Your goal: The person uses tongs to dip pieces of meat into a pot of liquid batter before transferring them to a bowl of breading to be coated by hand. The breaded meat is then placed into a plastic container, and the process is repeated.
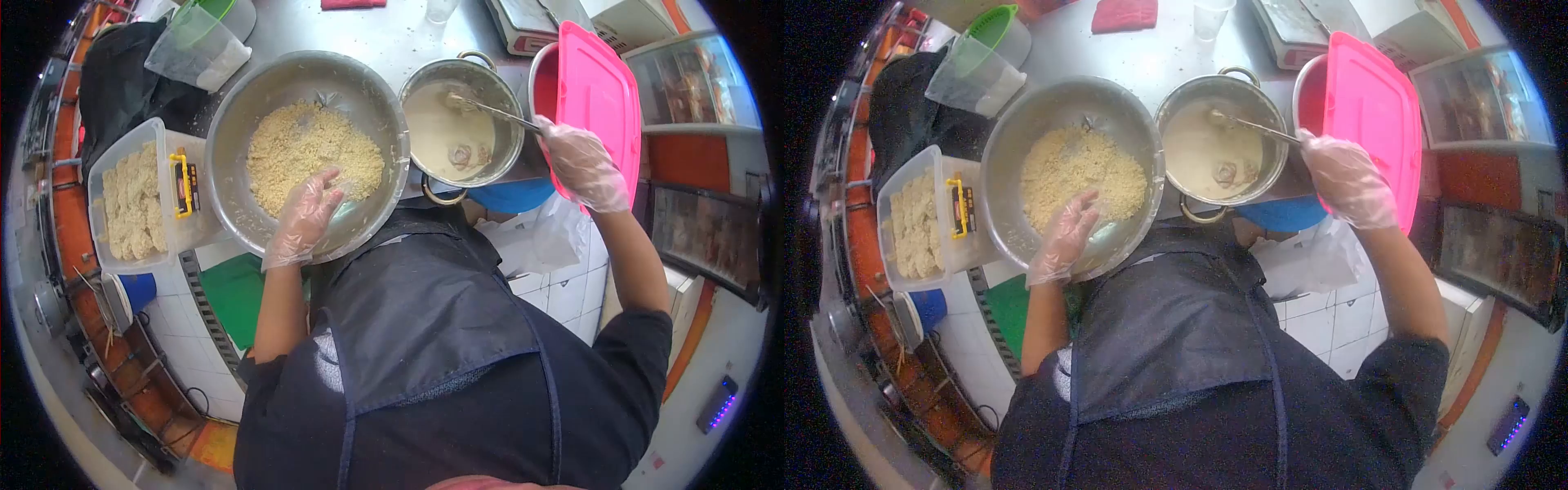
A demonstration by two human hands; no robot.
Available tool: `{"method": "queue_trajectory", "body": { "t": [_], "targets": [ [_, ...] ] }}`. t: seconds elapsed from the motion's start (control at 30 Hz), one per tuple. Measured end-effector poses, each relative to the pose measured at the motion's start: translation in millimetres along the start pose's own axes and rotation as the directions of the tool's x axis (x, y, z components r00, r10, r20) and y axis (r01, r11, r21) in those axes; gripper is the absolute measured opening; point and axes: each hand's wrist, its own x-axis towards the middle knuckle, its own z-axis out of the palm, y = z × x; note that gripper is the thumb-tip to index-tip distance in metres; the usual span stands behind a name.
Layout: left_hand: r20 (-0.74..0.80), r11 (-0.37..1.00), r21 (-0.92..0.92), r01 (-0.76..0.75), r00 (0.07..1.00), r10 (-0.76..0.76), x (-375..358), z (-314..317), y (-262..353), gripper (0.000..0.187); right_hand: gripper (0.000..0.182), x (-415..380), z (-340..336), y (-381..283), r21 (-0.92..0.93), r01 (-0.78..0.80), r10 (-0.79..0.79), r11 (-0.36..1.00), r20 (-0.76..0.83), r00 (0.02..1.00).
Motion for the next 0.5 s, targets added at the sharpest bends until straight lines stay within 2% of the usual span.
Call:
{"method": "queue_trajectory", "body": {
  "t": [0.03,0.07,0.1,0.17,0.2,0.23,0.3,0.33,0.4,0.43,0.5],
  "targets": [
    [-0.002,1.000,-0.027,-0.005,1.000,0.005,0,0,-7,0.055,0.026,-4,-5,4,0.139,0.020,-0.026,0.990,0.037,0.999],
    [-0.006,0.998,-0.054,-0.012,1.000,0.012,1,-1,-13,0.055,0.033,-8,-26,-6,0.235,-0.092,0.055,0.968,0.160,0.986],
    [-0.012,0.998,-0.059,-0.005,1.000,0.004,0,-2,-15,0.055,0.033,-14,-22,-4,0.231,-0.082,0.045,0.969,0.162,0.986],
    [-0.011,0.994,-0.112,0.004,1.000,-0.005,-2,-3,-15,0.055,0.040,-25,-16,3,0.490,-0.084,0.063,0.868,0.060,0.996],
    [-0.016,0.993,-0.113,0.009,1.000,-0.011,-3,-4,-15,0.055,0.044,-30,-18,5,0.580,-0.168,0.103,0.797,0.145,0.984],
    [-0.035,0.996,-0.085,0.001,0.999,-0.004,-3,-6,-14,0.055,0.044,-29,-16,6,0.580,-0.164,0.097,0.798,0.146,0.985],
    [-0.051,0.999,-0.052,-0.005,0.999,0.002,-3,-9,-13,0.055,0.035,-30,-8,9,0.752,-0.145,0.022,0.643,0.171,0.985],
    [-0.052,0.997,-0.074,-0.010,0.999,0.006,-3,-10,-12,0.055,0.035,-25,-9,2,0.756,-0.148,0.023,0.638,0.174,0.985],
    [-0.044,0.996,-0.092,-0.012,0.999,0.008,-3,-14,-10,0.056,0.032,-8,-15,-15,0.552,-0.233,0.100,0.801,0.260,0.960],
    [-0.043,0.999,-0.043,-0.005,0.999,0.003,-4,-15,-5,0.056,0.032,-6,-1,-10,0.555,-0.239,0.102,0.797,0.266,0.959],
    [-0.042,1.000,0.007,-0.002,0.999,0.002,-4,-16,-4,0.056,0.029,-1,46,-2,0.534,-0.032,0.063,0.845,-0.040,0.997]
  ]
}}
